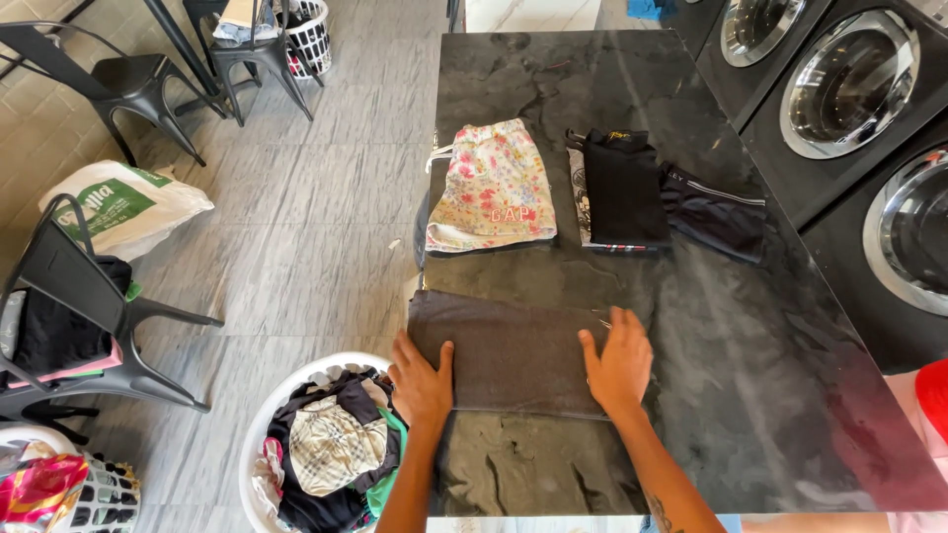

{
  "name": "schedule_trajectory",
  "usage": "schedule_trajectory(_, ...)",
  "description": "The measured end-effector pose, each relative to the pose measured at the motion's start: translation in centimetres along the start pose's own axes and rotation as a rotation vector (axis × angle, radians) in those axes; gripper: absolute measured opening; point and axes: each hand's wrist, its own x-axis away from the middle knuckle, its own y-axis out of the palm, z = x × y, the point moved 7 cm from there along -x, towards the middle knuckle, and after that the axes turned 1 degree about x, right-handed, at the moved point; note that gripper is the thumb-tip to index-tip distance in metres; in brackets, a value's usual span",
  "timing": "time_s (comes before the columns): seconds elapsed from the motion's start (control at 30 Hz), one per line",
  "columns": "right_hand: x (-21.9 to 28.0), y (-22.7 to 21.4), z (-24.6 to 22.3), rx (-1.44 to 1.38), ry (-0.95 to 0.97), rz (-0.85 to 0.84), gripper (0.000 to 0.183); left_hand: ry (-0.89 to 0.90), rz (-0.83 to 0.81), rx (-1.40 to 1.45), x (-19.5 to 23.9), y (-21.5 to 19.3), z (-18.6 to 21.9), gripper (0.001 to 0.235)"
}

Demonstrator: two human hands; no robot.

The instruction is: Folding various items of laundry on a counter in a laundry shop.

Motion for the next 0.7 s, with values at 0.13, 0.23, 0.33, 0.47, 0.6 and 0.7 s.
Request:
schedule_trajectory(0.13,2.6,1.2,3.2,0.37,0.107,0.053,0.064,0.007,0.151,-0.008,-1.5,3.0,-2.8,0.074)
schedule_trajectory(0.23,4.4,-0.1,3.0,0.139,0.13,-0.076,0.057,0.122,0.328,0.107,0.6,0.0,-1.1,0.055)
schedule_trajectory(0.33,5.8,-3.3,2.0,-0.248,0.285,-0.484,0.046,0.118,0.266,0.169,2.2,-0.1,-1.5,0.052)
schedule_trajectory(0.47,7.2,-8.1,0.3,-1.272,1.022,-0.63,0.047,0.511,0.344,0.088,8.6,-4.1,4.2,0.036)
schedule_trajectory(0.6,4.0,-11.0,-0.4,-1.071,0.93,-0.693,0.078,-0.102,-0.56,1.096,16.0,-1.0,8.5,0.043)
schedule_trajectory(0.7,-1.0,-14.3,-3.5,-1.087,0.406,-0.719,0.057,-0.402,-0.687,1.378,16.4,-2.7,12.6,0.087)
